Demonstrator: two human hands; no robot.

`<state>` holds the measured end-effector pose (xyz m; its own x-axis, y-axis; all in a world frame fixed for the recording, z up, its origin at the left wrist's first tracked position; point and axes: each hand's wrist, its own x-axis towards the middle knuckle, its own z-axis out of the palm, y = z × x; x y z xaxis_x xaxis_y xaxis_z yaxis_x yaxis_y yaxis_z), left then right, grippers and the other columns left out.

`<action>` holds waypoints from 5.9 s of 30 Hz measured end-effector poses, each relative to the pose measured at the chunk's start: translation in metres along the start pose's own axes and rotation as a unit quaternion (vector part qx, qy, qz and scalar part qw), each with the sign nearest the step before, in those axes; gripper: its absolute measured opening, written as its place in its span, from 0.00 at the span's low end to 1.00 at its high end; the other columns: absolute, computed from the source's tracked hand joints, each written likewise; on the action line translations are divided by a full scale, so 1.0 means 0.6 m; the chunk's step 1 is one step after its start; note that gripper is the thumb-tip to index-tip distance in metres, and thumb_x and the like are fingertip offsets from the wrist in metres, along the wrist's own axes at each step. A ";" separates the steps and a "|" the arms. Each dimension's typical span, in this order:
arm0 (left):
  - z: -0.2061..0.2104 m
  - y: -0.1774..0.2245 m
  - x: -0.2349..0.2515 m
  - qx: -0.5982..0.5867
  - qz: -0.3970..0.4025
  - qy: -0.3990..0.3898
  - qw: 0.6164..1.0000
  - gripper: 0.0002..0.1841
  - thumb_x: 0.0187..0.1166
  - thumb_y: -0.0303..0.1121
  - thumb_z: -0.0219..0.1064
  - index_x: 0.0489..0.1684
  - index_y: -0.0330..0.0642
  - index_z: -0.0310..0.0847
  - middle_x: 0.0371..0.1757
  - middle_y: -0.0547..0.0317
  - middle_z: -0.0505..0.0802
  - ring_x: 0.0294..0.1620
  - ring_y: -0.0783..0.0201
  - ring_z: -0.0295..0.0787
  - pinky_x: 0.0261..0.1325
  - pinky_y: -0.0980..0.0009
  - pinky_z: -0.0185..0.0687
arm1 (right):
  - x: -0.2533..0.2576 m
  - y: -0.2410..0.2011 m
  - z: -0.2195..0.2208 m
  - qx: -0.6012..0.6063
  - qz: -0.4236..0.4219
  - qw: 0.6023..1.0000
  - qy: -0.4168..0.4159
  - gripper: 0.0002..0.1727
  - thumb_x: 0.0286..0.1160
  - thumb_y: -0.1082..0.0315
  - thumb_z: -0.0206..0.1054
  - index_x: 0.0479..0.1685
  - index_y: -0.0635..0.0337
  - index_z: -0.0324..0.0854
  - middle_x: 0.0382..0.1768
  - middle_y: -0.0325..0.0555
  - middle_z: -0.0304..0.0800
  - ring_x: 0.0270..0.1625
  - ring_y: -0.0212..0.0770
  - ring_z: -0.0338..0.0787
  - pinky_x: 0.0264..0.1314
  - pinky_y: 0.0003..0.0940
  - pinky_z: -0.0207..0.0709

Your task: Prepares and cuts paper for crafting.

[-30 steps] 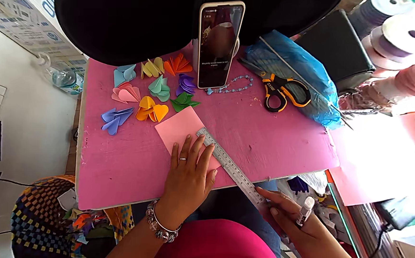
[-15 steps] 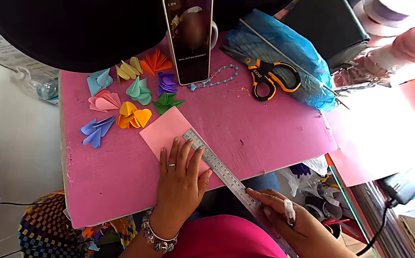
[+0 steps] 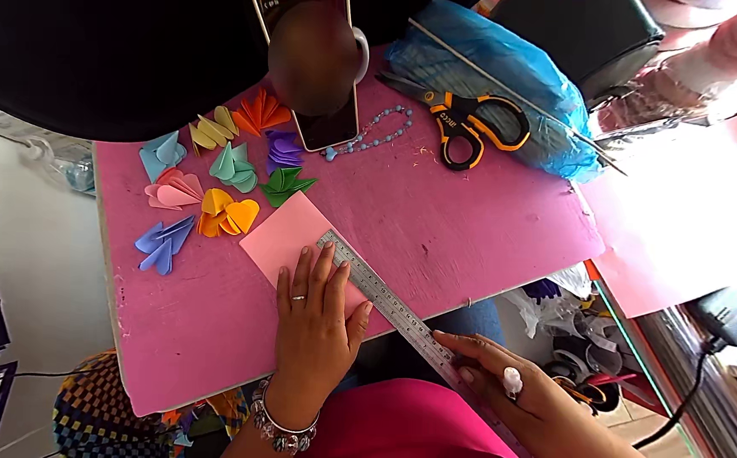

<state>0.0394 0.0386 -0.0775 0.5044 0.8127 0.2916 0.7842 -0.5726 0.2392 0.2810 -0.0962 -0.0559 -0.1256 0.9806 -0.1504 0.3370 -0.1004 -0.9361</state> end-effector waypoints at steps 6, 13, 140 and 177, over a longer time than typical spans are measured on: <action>-0.001 0.001 -0.001 -0.004 -0.002 0.000 1.000 0.32 0.88 0.58 0.46 0.74 0.43 0.79 0.82 0.45 0.80 0.88 0.41 0.66 0.87 0.37 0.49 | 0.005 0.006 0.009 -0.011 -0.007 1.000 0.012 0.23 0.85 0.67 0.58 0.78 0.56 0.79 0.56 0.42 0.89 0.46 0.19 0.86 0.51 0.12 0.80; 0.000 0.001 0.000 0.003 -0.003 -0.001 1.000 0.34 0.88 0.59 0.45 0.75 0.41 0.78 0.82 0.44 0.79 0.88 0.40 0.66 0.86 0.37 0.50 | 0.009 0.009 0.013 -0.011 -0.014 1.000 0.024 0.23 0.84 0.67 0.59 0.78 0.54 0.80 0.54 0.41 0.89 0.44 0.18 0.86 0.49 0.10 0.80; 0.000 0.005 0.029 0.029 -0.034 0.021 0.999 0.30 0.86 0.61 0.47 0.65 0.51 0.86 0.74 0.57 0.87 0.80 0.45 0.75 0.79 0.35 0.53 | 0.076 0.018 -0.014 0.030 -0.039 0.999 0.022 0.17 0.89 0.63 0.58 0.69 0.57 0.82 0.40 0.34 0.95 0.42 0.23 0.93 0.50 0.20 0.88; -0.002 0.000 0.028 -0.003 -0.030 0.000 1.000 0.30 0.88 0.59 0.49 0.66 0.44 0.83 0.72 0.47 0.88 0.80 0.38 0.74 0.81 0.30 0.48 | 0.092 0.018 -0.001 0.036 -0.060 0.996 0.052 0.12 0.78 0.63 0.69 0.52 0.55 0.94 0.38 0.29 0.96 0.35 0.11 0.86 0.40 0.06 0.79</action>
<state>0.0474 0.0523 -0.0713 0.4561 0.8462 0.2756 0.8116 -0.5226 0.2612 0.2782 -0.0433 -0.0744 -0.0618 0.9981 -0.0058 0.2563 0.0102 -0.9666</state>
